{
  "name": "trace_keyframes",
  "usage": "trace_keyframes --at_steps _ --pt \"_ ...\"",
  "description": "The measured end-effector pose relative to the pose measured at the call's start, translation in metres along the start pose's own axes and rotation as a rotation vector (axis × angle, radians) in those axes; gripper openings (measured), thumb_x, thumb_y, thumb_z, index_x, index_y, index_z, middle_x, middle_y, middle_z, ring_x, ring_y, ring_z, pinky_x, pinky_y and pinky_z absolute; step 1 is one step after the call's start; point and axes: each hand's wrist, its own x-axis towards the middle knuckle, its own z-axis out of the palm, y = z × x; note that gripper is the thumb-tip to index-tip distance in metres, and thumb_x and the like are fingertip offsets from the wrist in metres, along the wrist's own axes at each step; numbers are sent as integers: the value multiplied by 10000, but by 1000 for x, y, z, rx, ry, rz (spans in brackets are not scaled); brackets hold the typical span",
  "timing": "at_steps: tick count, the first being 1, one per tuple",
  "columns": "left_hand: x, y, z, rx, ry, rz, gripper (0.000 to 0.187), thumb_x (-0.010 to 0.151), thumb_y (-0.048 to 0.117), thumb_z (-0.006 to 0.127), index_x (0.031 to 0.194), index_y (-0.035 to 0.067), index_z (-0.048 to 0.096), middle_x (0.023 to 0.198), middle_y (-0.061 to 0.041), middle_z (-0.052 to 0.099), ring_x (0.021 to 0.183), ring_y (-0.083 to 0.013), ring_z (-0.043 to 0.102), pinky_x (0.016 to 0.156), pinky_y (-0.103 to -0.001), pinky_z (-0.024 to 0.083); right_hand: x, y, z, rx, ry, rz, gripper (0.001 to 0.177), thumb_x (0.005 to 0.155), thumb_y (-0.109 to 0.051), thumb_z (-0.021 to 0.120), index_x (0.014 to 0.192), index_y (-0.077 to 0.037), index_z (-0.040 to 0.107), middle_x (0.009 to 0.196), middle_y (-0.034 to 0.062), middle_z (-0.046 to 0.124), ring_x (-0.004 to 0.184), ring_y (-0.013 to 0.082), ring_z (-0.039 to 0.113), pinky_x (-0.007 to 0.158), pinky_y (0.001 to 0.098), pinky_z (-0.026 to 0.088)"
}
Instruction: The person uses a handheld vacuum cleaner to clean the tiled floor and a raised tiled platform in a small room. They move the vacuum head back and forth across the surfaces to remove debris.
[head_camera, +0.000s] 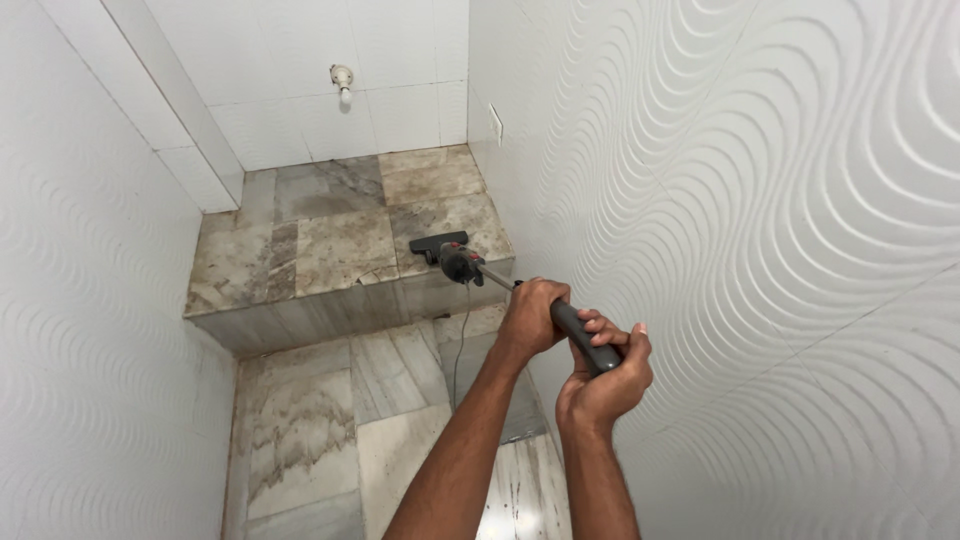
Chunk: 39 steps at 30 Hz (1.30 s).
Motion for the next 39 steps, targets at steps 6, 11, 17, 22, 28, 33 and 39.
trace_keyframes --at_steps 6,11,17,22,28,33,39 --pt "-3 14 5 -9 124 -9 258 575 23 796 642 7 548 684 -186 630 716 -400 638 644 -475 508 9 -11 -5 -14 -43 46 431 1067 -270 392 700 -61 476 821 163 615 944 298 685 857 474 619" --pt "-1 37 16 40 309 -101 230 621 -29 759 688 -12 540 713 -180 625 751 -372 616 660 -473 482 32 -20 -9 -60 -144 73 440 1047 -277 391 680 -54 486 793 191 645 889 326 693 871 477 610" --pt "-3 58 20 -35 460 -121 195 776 -61 710 716 -23 529 711 -156 583 742 -327 574 689 -458 449 50 -23 -11 -129 -145 98 484 1036 -363 392 669 -68 503 704 175 618 783 342 700 872 506 599" --pt "-4 45 17 -33 491 -128 177 851 -20 716 775 -13 557 762 -141 597 794 -315 559 721 -455 452 61 -12 -2 -121 -193 138 480 1033 -412 375 686 -103 497 655 168 603 745 332 682 872 488 565" --pt "7 21 0 -57 495 -206 148 879 -7 715 823 -18 578 858 -141 597 838 -311 567 730 -443 468 67 16 22 -115 -168 165 570 1036 -534 368 660 -115 452 597 163 578 640 314 630 844 462 567" --pt "16 6 -16 -16 513 -228 111 870 -1 731 848 -18 623 869 -133 618 873 -313 584 753 -441 485 76 32 44 -91 -202 213 601 1001 -587 350 643 -115 455 579 168 576 614 314 633 784 450 559" --pt "27 -11 -36 -68 463 -324 82 927 19 699 884 -20 642 909 -120 616 869 -284 593 737 -421 504 85 60 62 -134 -147 194 621 1021 -623 322 678 -130 477 598 151 576 611 292 615 791 437 566"
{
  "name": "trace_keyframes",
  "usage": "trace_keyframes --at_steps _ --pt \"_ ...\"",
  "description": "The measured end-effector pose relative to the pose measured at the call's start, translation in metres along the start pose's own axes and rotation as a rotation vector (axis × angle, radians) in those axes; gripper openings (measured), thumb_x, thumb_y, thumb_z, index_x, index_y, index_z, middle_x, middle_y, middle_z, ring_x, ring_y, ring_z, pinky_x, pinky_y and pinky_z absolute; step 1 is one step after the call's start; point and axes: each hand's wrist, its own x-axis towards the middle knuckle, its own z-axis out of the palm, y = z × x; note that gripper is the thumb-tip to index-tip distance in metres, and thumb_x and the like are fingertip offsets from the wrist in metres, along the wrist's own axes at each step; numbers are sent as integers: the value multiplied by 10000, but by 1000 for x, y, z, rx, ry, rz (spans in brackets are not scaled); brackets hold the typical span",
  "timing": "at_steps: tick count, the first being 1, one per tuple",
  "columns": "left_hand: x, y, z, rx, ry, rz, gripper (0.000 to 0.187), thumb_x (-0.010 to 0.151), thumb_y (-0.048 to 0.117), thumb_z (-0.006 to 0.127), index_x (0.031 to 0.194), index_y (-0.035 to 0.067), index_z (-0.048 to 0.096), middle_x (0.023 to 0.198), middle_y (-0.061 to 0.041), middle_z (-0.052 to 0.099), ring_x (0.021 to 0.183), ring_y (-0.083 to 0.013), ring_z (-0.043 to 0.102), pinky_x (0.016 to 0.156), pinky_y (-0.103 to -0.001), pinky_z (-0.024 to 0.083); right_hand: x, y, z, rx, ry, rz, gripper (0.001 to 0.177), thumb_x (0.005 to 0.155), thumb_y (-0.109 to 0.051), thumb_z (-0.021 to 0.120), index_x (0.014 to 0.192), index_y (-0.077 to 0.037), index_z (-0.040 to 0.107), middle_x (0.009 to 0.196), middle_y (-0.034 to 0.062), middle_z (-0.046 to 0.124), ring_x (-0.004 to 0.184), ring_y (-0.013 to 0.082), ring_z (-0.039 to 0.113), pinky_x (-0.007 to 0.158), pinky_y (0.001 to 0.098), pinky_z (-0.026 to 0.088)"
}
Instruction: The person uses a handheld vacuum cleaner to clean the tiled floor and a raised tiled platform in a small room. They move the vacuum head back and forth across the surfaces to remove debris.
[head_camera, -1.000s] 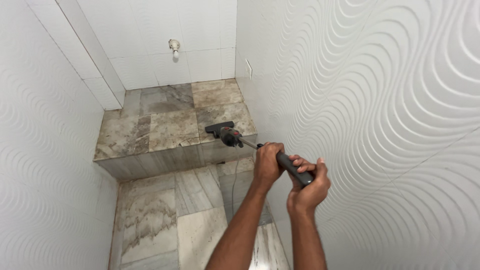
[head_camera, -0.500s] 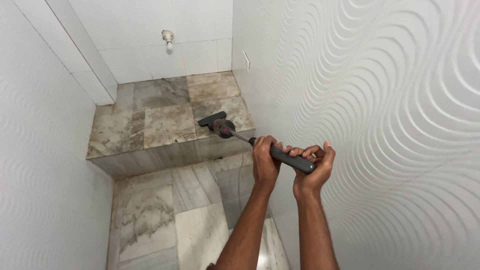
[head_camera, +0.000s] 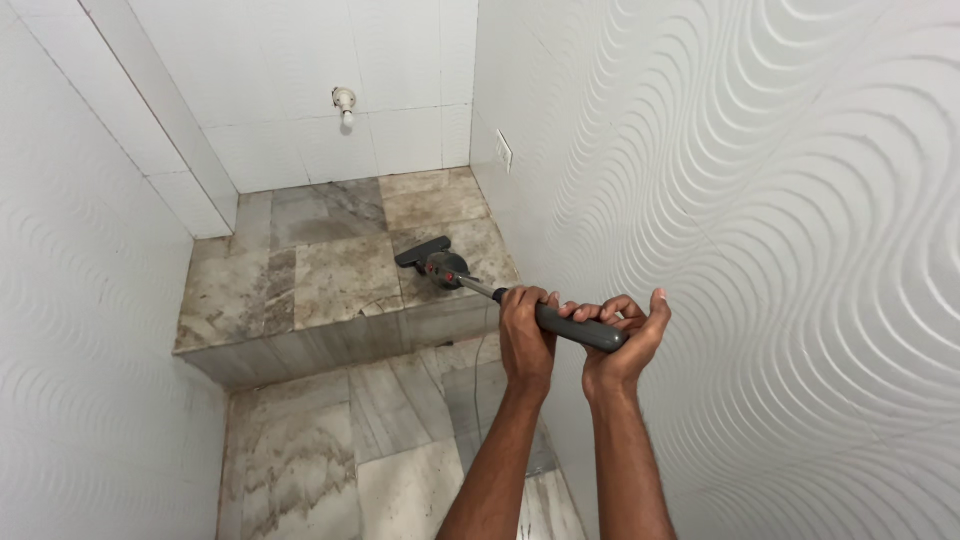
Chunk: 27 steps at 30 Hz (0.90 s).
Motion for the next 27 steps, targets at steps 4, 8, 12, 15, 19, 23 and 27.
trace_keyframes --at_steps 4,8,12,15,19,23,27 --pt "11 -9 -7 -44 18 42 72 918 13 690 887 -29 640 913 -127 616 885 -290 587 752 -419 501 2 9 14 13 -9 1 615 1008 -621 317 668 -130 465 587 158 578 604 300 624 796 456 569" --pt "21 -21 -12 10 29 54 94 899 19 705 854 -28 637 887 -131 624 883 -302 584 760 -433 486 1 20 26 14 6 22 603 1001 -606 325 664 -125 461 586 166 581 609 315 633 808 470 565" --pt "34 -29 -17 26 47 95 97 889 5 713 852 -34 633 870 -139 623 868 -315 581 772 -443 478 7 30 36 27 13 29 595 1008 -596 335 668 -122 457 597 165 574 626 316 632 821 470 563" --pt "48 -36 -19 -9 38 73 86 896 -14 696 852 -38 626 855 -140 625 860 -304 583 752 -433 485 16 38 44 49 -5 22 589 1011 -590 336 675 -121 454 612 165 578 650 307 631 845 458 553" --pt "64 -48 -16 -112 29 32 61 840 -89 648 871 -51 612 886 -128 604 844 -247 582 728 -377 517 31 50 56 92 -71 -7 599 1031 -584 343 672 -114 436 606 157 556 650 300 613 843 455 534" --pt "90 -61 -8 -284 2 -91 48 878 -103 598 862 -58 594 928 -116 556 821 -203 575 716 -332 539 50 59 72 38 7 29 569 1029 -580 338 692 -133 443 607 119 533 645 282 607 856 454 552" --pt "114 -70 -5 -323 -10 -127 60 890 -97 552 864 -57 588 947 -117 562 823 -196 591 712 -332 543 74 67 87 50 -54 31 574 1030 -577 355 685 -125 438 609 129 550 655 271 610 859 434 536"
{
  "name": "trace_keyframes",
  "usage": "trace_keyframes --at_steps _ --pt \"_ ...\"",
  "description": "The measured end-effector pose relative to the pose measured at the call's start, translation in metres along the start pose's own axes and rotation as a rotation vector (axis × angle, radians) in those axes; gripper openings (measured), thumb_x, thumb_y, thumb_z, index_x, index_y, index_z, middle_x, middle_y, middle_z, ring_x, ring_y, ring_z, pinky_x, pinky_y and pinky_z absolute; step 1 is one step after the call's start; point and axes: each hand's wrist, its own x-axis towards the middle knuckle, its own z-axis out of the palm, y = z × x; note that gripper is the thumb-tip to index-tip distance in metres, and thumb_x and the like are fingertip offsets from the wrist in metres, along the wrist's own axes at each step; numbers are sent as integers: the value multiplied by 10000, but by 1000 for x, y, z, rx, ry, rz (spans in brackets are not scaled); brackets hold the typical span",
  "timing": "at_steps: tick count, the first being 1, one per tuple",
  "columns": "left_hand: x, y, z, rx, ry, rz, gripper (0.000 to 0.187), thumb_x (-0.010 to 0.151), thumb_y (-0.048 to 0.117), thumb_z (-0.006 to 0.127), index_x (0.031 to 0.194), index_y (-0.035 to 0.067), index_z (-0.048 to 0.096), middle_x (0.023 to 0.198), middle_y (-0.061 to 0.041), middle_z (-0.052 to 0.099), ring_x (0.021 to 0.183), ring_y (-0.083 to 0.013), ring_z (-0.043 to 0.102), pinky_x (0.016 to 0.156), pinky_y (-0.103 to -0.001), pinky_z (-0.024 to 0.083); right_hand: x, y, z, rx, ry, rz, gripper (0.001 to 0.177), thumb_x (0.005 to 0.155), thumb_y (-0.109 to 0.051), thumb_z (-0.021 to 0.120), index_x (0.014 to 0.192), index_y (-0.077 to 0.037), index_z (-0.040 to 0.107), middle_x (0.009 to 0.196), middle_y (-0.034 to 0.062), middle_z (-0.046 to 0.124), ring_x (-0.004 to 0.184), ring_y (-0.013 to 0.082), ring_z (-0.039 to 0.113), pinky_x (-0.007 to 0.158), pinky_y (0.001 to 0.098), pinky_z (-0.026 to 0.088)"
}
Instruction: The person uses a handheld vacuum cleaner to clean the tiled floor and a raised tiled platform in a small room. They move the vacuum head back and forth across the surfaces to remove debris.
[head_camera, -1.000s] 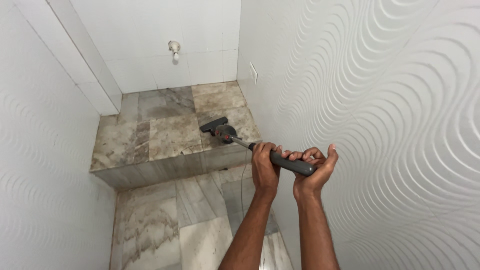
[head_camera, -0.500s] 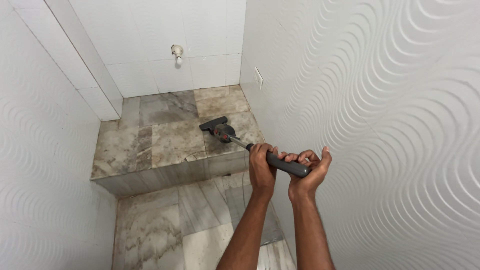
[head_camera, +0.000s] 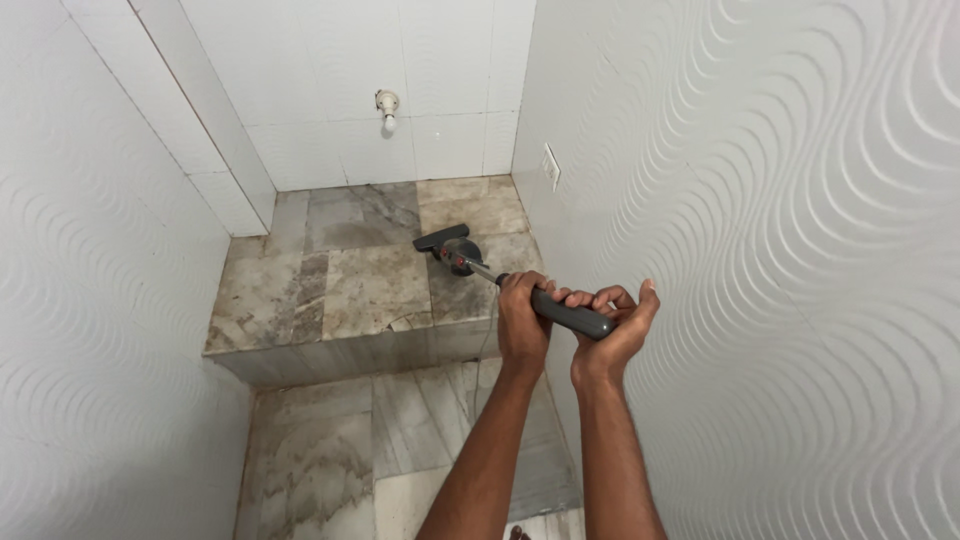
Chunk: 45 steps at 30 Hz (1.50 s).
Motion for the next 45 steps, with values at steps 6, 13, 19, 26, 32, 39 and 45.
trace_keyframes --at_steps 6,13,19,26,32,39,45 --pt "35 -7 8 286 58 230 135 729 -138 638 835 -61 605 857 -143 624 827 -248 584 705 -380 499 37 5 19 -10 -13 32 571 1026 -584 358 692 -127 440 619 125 559 666 263 618 866 418 531" --pt "70 -34 18 313 129 260 146 727 -113 650 848 -42 608 823 -151 629 792 -300 605 697 -410 493 71 16 29 2 -38 53 563 1040 -543 380 687 -107 432 635 128 564 686 268 623 855 413 523" --pt "100 -54 13 309 111 401 107 722 -47 655 801 -41 583 747 -192 624 750 -349 602 684 -424 463 88 33 30 -129 -172 -47 522 1110 -417 358 743 -72 496 739 145 603 785 273 603 889 420 482" --pt "152 -105 -12 387 -129 336 141 698 55 721 731 -9 599 693 -194 617 664 -357 641 606 -408 476 95 54 35 -268 -501 -143 618 1084 -418 332 784 25 642 982 140 737 1110 273 627 1056 430 437" --pt "180 -122 -43 481 -278 254 160 666 40 722 708 -3 574 703 -173 616 627 -332 635 565 -389 479 94 92 52 -314 -587 -246 530 1092 -352 374 900 31 687 914 148 690 1269 278 609 1084 434 427" --pt "222 -140 -68 438 -437 122 74 771 58 671 723 52 615 699 -132 638 636 -285 634 585 -351 492 100 136 85 -310 -438 -305 411 1070 -179 441 846 83 665 977 123 674 828 191 555 837 354 452" --pt "262 -156 -98 503 -505 334 167 637 43 744 666 12 582 681 -178 638 604 -304 639 564 -356 505 102 176 119 -291 -359 -320 367 1066 -116 447 846 102 644 934 138 642 839 195 538 875 349 457"
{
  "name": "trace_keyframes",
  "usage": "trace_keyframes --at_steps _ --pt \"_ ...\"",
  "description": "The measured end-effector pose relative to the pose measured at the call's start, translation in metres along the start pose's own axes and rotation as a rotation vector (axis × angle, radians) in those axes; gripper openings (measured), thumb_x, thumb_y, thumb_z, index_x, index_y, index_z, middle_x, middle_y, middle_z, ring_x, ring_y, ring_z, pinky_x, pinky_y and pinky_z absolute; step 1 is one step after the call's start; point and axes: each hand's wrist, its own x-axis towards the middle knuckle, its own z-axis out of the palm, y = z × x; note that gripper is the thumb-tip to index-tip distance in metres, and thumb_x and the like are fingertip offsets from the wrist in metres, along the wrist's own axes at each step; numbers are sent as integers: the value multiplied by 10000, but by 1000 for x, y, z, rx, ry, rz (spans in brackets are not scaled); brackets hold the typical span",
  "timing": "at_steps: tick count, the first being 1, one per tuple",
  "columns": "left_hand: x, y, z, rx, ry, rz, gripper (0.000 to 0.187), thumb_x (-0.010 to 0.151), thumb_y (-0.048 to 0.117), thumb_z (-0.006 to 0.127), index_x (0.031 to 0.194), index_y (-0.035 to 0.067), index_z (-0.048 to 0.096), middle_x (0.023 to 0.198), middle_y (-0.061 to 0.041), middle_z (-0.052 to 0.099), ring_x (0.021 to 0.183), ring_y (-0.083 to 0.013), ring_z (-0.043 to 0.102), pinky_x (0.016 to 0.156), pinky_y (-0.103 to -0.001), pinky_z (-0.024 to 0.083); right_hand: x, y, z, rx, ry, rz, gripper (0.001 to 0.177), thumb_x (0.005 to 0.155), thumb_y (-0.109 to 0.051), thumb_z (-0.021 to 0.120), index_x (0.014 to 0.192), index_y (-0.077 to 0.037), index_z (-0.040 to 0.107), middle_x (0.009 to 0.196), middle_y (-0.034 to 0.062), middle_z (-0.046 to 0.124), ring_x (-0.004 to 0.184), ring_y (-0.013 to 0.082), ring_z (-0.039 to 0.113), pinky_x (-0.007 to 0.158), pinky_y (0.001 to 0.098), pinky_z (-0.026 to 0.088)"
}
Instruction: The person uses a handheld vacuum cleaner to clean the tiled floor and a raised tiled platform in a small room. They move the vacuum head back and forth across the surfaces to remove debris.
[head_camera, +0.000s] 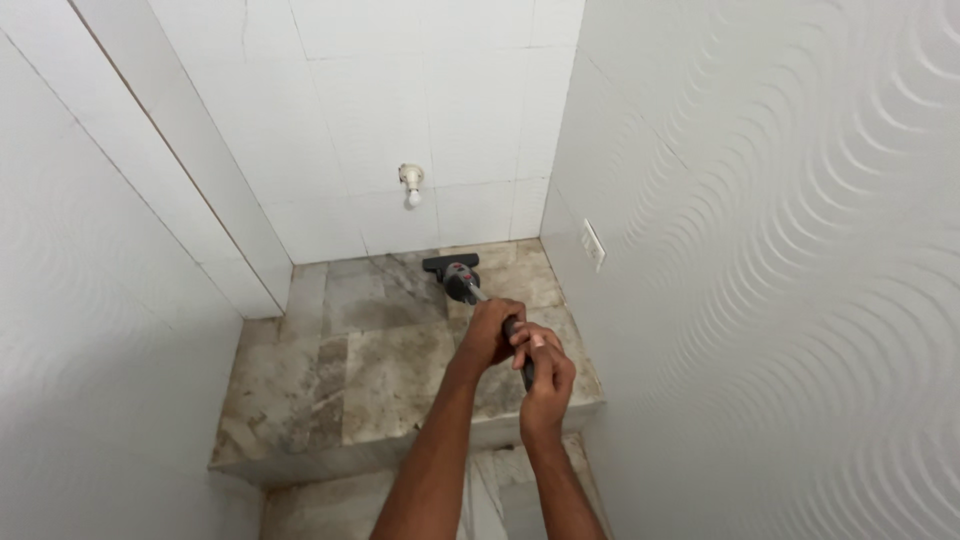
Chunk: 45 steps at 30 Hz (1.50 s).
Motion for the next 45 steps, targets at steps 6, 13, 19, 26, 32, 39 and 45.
trace_keyframes --at_steps 6,13,19,26,32,39,45 --pt "7 -31 -19 -17 -13 11 173 657 56 747 686 19 581 710 -166 639 660 -323 653 599 -380 512 5 26 29 -34 57 -8 420 1054 -105 430 686 62 546 948 149 671 998 234 615 920 360 467" --pt "18 -36 -31 -105 21 70 228 669 75 786 676 4 570 698 -186 629 703 -362 636 638 -408 516 17 39 44 -2 122 -70 427 1041 -130 423 661 36 520 982 187 688 1069 295 629 928 406 471" --pt "32 -40 -41 -64 -80 43 220 616 89 807 619 27 596 696 -160 661 691 -350 665 639 -424 522 25 24 48 130 -121 -61 392 991 -223 412 724 42 523 1127 211 658 1318 296 547 1131 447 380" --pt "25 -51 -50 -59 -53 87 217 658 89 794 649 7 593 710 -172 661 729 -360 668 642 -426 545 22 34 70 100 61 -90 358 992 -134 422 742 76 570 991 215 681 1056 326 619 1022 436 457" --pt "12 -36 -47 -40 -84 31 248 717 109 784 632 4 576 668 -190 630 658 -363 659 617 -416 524 6 26 70 83 138 -66 335 974 -67 427 715 84 576 960 215 686 1023 310 638 1012 414 476" --pt "-5 -7 -37 -86 -43 38 249 679 113 789 623 3 574 642 -189 618 623 -350 650 581 -395 515 -12 0 52 56 131 -32 354 980 -76 421 710 79 589 927 209 685 1014 308 641 1023 416 476" --pt "-23 24 -33 -109 -68 -4 261 650 105 794 615 -13 564 631 -183 617 581 -315 644 556 -394 496 -33 -25 36 32 149 -4 368 982 -92 427 689 69 580 933 199 698 999 291 649 992 400 487"
